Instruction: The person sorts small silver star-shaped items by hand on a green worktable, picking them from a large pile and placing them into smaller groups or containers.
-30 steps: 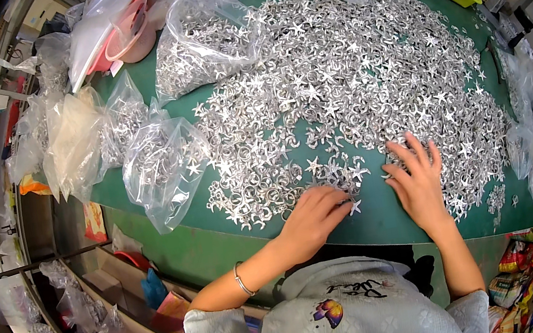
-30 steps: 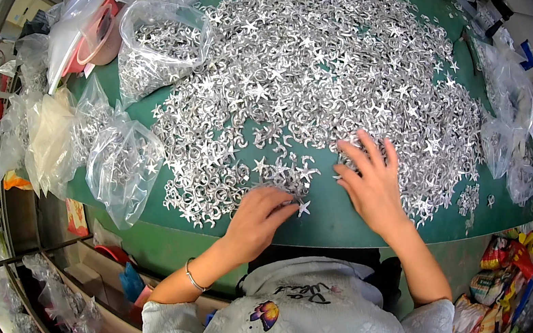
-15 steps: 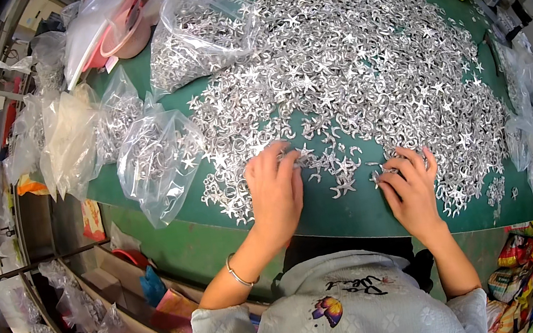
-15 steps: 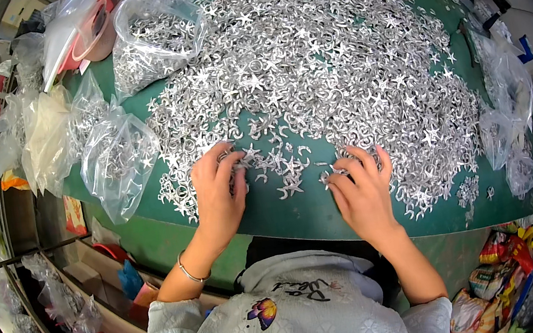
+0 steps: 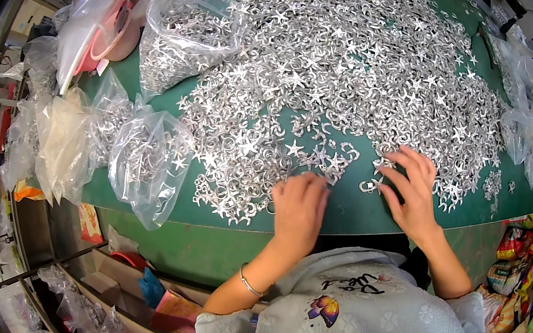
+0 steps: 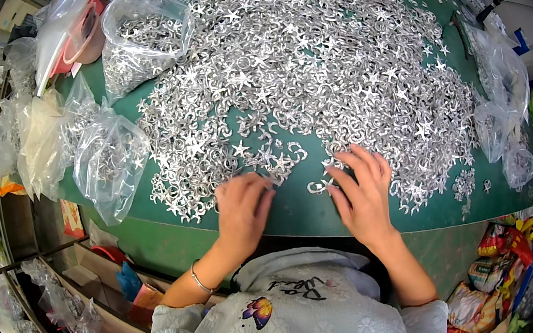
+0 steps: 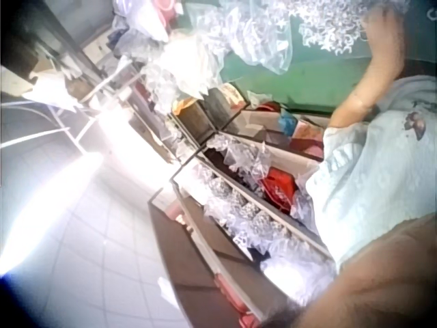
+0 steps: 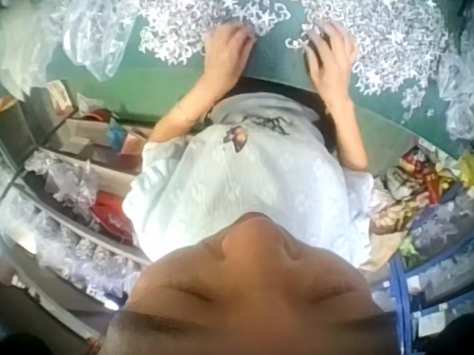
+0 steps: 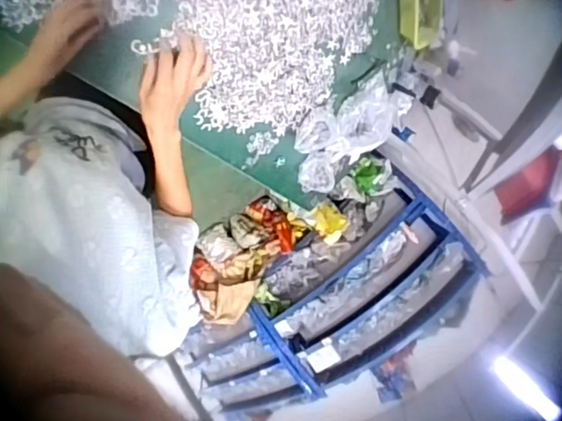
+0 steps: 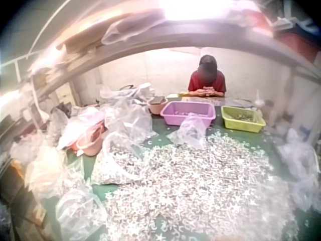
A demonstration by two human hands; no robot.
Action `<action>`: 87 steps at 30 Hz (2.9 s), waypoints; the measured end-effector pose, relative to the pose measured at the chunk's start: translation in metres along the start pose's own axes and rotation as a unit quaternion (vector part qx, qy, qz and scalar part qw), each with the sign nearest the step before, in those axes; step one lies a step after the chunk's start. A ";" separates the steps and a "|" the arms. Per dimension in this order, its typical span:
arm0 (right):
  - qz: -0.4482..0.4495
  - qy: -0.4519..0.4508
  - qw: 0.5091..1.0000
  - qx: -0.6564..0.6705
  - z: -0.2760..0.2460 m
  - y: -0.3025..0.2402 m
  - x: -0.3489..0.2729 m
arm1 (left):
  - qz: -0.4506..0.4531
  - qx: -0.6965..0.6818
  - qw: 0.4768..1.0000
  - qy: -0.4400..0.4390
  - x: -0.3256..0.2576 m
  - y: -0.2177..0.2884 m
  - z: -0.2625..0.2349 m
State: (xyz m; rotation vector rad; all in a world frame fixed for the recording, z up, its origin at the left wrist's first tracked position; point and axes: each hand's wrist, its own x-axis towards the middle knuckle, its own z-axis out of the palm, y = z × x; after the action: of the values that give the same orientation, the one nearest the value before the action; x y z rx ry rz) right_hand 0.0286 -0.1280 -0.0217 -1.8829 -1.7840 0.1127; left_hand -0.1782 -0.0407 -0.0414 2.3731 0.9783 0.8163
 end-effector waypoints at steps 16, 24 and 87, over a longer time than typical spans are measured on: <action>0.024 -0.006 0.987 -0.157 0.006 0.007 0.006 | -0.052 0.228 0.971 -0.044 0.016 -0.010 -0.005; -0.018 -0.147 0.986 -0.077 0.015 -0.030 0.010 | 0.049 0.078 0.985 -0.145 -0.011 0.017 0.010; 0.008 -0.125 0.985 -0.115 0.012 -0.020 0.046 | 0.086 0.116 0.982 -0.119 0.030 -0.006 -0.010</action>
State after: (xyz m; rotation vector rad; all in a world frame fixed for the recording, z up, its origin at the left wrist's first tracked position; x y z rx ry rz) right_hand 0.0112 -0.0808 -0.0093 -2.1243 -2.0217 0.1620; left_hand -0.1706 -0.0131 -0.0276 2.7092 0.8152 0.4823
